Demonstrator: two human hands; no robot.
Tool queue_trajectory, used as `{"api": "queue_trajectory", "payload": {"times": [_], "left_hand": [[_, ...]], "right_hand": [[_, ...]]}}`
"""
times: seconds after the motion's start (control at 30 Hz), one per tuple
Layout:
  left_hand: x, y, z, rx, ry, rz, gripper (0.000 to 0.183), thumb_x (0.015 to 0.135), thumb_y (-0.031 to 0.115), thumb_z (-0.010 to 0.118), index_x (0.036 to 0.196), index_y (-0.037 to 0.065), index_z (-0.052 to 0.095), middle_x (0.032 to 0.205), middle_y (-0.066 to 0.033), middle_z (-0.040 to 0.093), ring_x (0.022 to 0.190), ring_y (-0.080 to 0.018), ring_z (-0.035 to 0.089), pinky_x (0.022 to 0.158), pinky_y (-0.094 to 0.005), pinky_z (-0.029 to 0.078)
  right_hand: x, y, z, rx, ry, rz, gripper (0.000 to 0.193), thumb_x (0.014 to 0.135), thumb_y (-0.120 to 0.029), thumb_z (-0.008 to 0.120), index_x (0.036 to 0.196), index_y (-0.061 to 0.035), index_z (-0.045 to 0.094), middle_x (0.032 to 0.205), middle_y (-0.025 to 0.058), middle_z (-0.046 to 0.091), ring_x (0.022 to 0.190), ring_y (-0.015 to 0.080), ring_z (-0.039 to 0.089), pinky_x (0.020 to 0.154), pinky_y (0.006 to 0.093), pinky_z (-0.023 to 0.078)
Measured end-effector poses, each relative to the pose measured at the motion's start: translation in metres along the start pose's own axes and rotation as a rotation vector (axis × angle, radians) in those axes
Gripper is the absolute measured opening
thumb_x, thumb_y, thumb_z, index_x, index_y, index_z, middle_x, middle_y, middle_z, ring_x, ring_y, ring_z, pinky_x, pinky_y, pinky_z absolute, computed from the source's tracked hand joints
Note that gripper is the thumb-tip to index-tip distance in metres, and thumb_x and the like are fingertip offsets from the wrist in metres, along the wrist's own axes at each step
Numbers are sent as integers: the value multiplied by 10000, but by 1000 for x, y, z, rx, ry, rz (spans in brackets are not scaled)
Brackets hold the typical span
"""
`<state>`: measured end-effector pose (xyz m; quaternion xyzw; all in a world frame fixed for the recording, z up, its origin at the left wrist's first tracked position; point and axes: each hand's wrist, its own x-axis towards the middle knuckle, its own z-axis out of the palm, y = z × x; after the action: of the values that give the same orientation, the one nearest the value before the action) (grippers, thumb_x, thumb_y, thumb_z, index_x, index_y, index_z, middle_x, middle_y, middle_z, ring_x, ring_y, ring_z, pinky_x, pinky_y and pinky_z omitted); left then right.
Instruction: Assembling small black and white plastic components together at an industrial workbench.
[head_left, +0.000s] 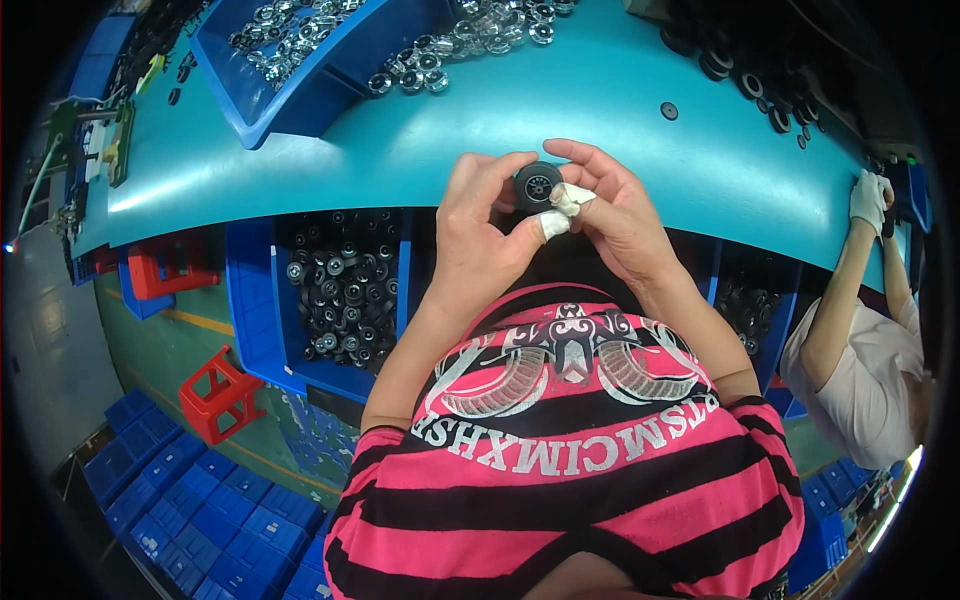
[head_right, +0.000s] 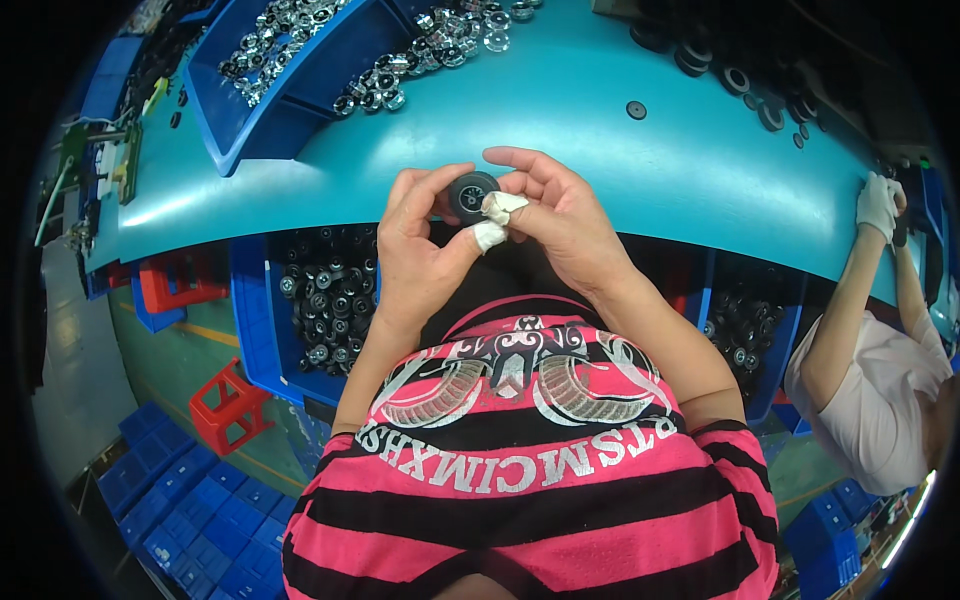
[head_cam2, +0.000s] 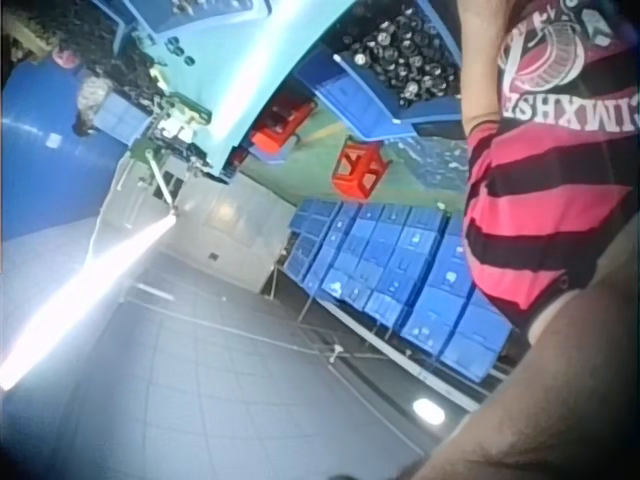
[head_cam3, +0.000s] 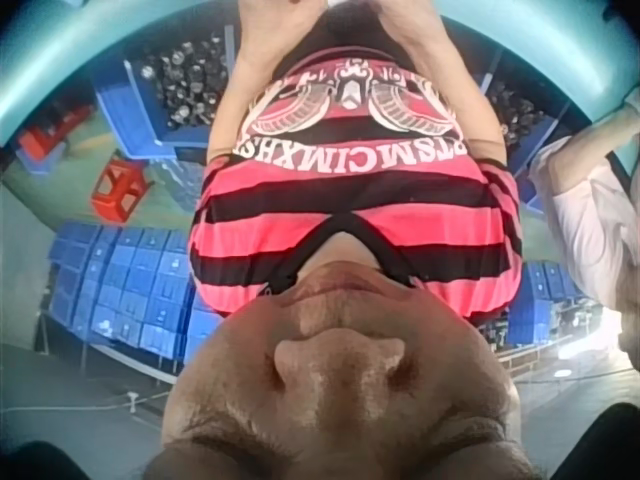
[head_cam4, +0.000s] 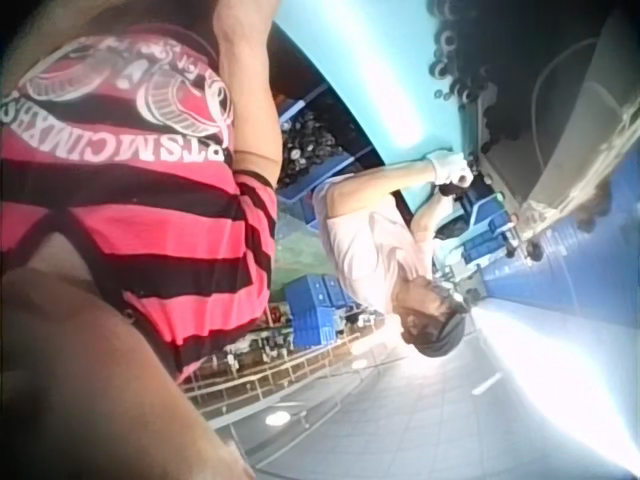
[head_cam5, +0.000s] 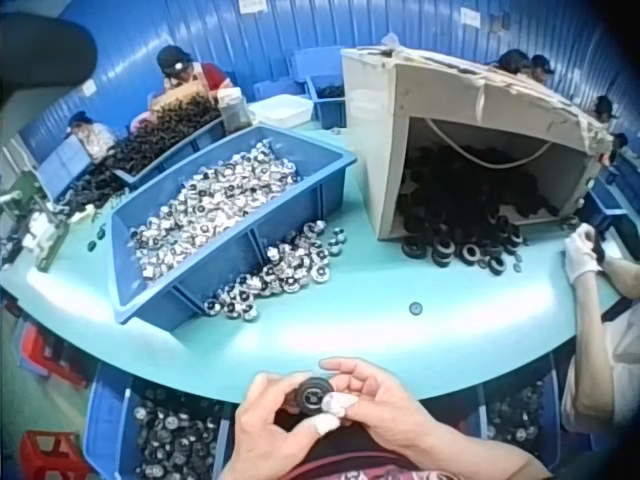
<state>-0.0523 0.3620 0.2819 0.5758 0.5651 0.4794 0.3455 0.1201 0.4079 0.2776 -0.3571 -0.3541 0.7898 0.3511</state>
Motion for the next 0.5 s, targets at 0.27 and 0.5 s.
{"api": "queue_trajectory", "payload": {"times": [0.27, 0.5], "left_hand": [[-4, -21, -1, -522, -98, -325, 245, 1006, 127, 602, 1208, -12, 603, 1053, -76, 678, 875, -106, 640, 694, -238, 528], [-8, -26, 8, -634, -2, -336, 245, 1012, 126, 589, 1213, -13, 601, 1025, -65, 685, 808, -86, 615, 654, -223, 495]], "right_hand": [[2, 13, -4, -210, 2, -68, 315, 955, -63, 629, 1267, -24, 624, 1086, 41, 689, 919, 80, 619, 732, 222, 498], [7, 24, -5, -164, 6, -119, 262, 962, -58, 634, 1220, -18, 631, 1096, 52, 687, 923, 85, 626, 743, 224, 510]]}}
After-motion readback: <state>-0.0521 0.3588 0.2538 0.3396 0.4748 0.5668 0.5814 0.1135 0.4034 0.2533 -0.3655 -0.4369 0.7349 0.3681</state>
